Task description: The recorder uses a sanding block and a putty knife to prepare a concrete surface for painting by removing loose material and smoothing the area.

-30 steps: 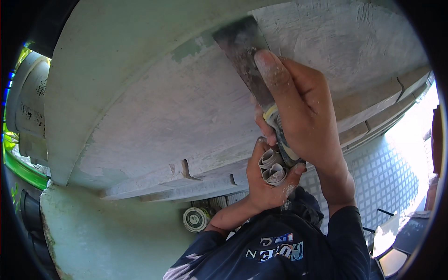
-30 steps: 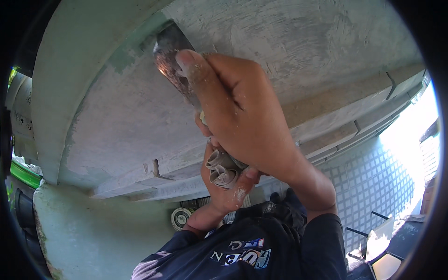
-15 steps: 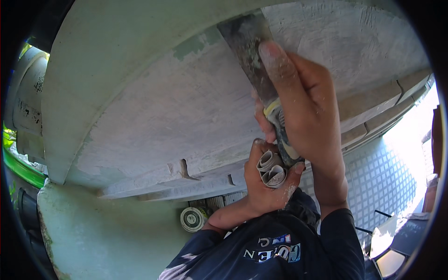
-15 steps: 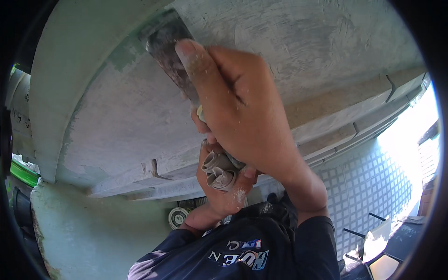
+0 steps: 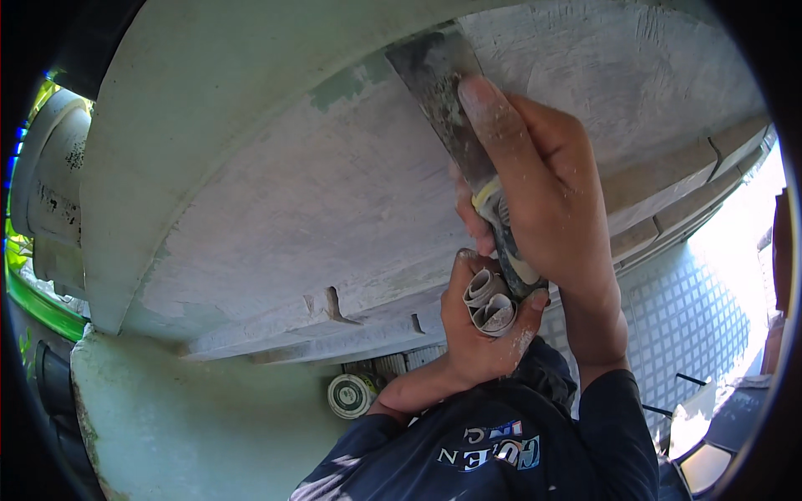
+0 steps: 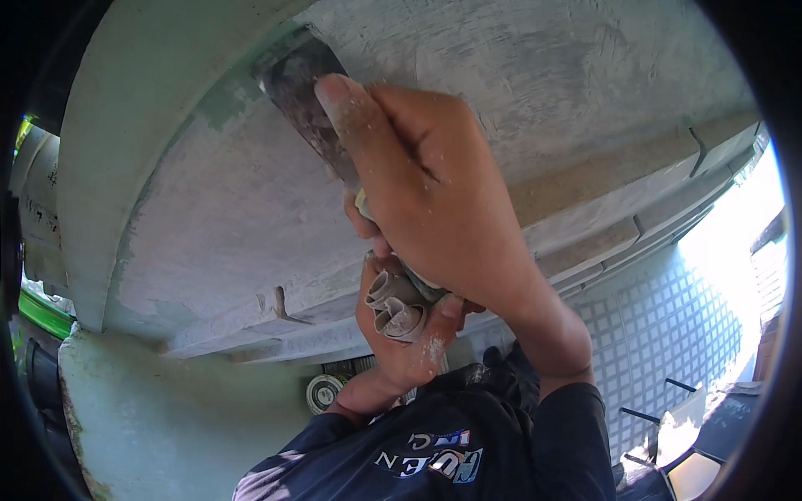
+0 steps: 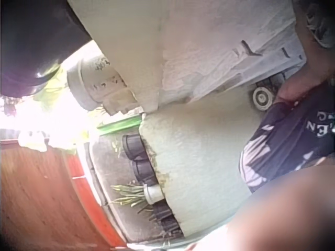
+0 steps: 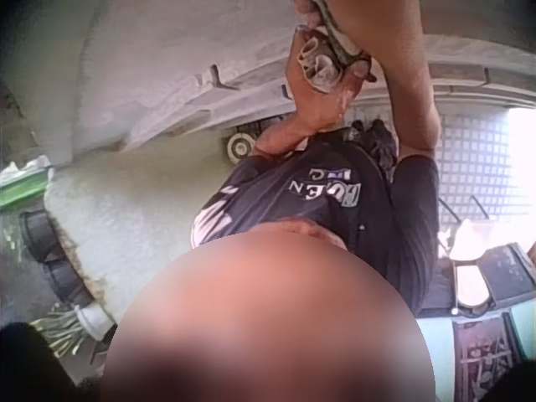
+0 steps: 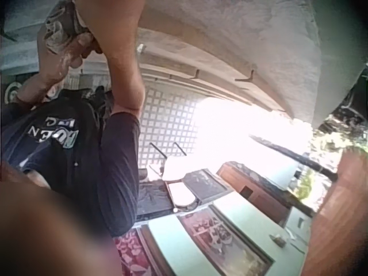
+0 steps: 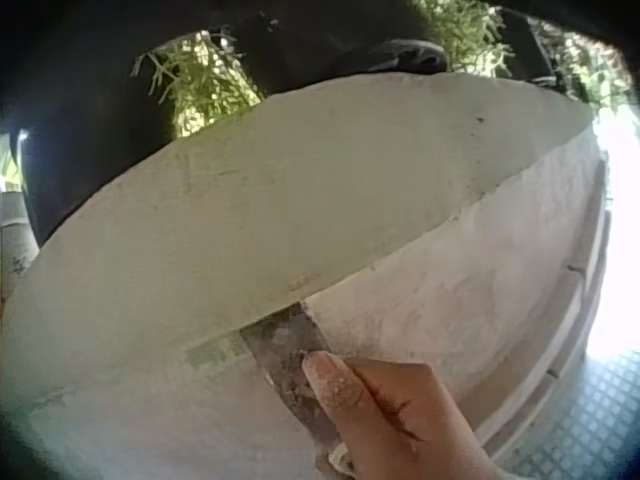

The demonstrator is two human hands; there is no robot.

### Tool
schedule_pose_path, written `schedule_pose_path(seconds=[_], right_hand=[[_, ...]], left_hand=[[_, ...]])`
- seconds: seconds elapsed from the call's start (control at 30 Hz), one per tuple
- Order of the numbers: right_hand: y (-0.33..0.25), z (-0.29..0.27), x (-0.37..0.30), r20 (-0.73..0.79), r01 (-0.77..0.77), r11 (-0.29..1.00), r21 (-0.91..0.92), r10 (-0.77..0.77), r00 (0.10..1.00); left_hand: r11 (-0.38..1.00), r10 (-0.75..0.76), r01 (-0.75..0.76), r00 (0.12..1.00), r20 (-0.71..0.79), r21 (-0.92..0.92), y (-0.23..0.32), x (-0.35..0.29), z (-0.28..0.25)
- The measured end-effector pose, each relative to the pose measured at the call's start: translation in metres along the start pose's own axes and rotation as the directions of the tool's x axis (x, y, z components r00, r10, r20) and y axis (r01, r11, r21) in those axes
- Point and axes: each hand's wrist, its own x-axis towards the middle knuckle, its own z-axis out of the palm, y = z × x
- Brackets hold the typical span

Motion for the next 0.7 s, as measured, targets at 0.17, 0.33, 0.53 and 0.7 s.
schedule_pose_path(seconds=[0.17,0.33,0.53,0.7], right_hand=[[0.008,-0.002,-0.007,0.040,0.006,0.999,0.039,-0.007,0.999],[0.001,-0.001,-0.003,0.025,0.009,1.000,0.017,-0.010,1.000],[0.001,-0.006,-0.004,0.055,-0.027,1.000,-0.014,0.028,0.998],[0.003,-0.006,-0.007,0.060,-0.040,0.999,-0.003,0.040,0.997]], left_hand=[[0.999,0.036,-0.036,0.999,-0.005,-0.014,-0.002,-0.007,0.002],[0.996,0.006,-0.002,0.999,0.050,-0.087,0.001,-0.002,0.003],[0.994,-0.039,0.043,0.998,0.040,-0.098,0.004,-0.005,0.007],[0.991,-0.023,0.029,0.999,0.046,-0.133,0.003,-0.007,0.009]])
